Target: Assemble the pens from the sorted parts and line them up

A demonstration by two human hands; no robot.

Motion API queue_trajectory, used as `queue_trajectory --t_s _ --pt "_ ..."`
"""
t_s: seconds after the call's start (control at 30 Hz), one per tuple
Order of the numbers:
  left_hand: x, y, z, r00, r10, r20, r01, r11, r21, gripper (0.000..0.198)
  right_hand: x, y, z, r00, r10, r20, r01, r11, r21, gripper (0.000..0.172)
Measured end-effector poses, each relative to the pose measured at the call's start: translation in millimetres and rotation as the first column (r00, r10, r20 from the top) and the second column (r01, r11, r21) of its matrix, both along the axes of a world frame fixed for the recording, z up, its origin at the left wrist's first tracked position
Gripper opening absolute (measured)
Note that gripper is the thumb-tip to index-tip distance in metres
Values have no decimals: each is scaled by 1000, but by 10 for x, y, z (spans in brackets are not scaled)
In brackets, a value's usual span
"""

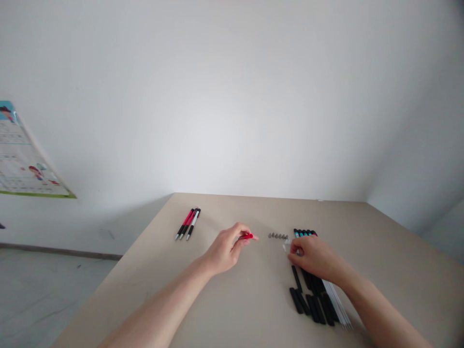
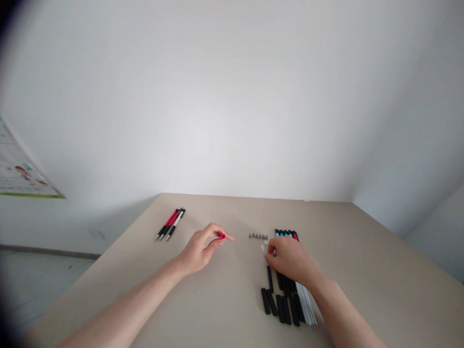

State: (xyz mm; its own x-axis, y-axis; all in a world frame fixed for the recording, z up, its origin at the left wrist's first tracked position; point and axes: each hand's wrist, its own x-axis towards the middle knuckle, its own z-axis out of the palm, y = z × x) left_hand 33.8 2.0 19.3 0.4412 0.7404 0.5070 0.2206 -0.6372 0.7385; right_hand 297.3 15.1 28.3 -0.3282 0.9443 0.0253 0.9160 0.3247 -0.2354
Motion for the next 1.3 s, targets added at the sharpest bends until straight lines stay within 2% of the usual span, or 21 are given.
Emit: queue_trajectory --t_s 0.1,0.23,0.33,0.43,0.57,0.7,1.3 --pt "-1 -7 4 999 -11 -30 11 1000 -2 8 1 -2 29 999 -34 -24 34 999 0 17" --pt "3 -18 -4 999 -11 -53 11 1000 -10 8 80 31 95 989 -148 -29 149 988 36 21" --pt "4 -15 -18 998 -15 -59 14 1000 -15 10 251 85 103 971 -237 0 237 971 44 19" --pt "1 -7 -34 998 -20 -51 19 1000 -23 11 462 122 69 953 -298 52 299 954 -17 17" --pt "-6 -1 -42 998 -26 -55 24 999 -23 11 619 97 39 949 -301 96 313 935 -167 21" --pt "-3 -5 -32 998 -26 -56 25 1000 -18 11 600 50 55 949 -307 73 315 915 -251 24" --pt "5 -8 -38 996 -30 -89 31 1000 4 10 444 16 98 951 -303 -66 274 921 -276 30"
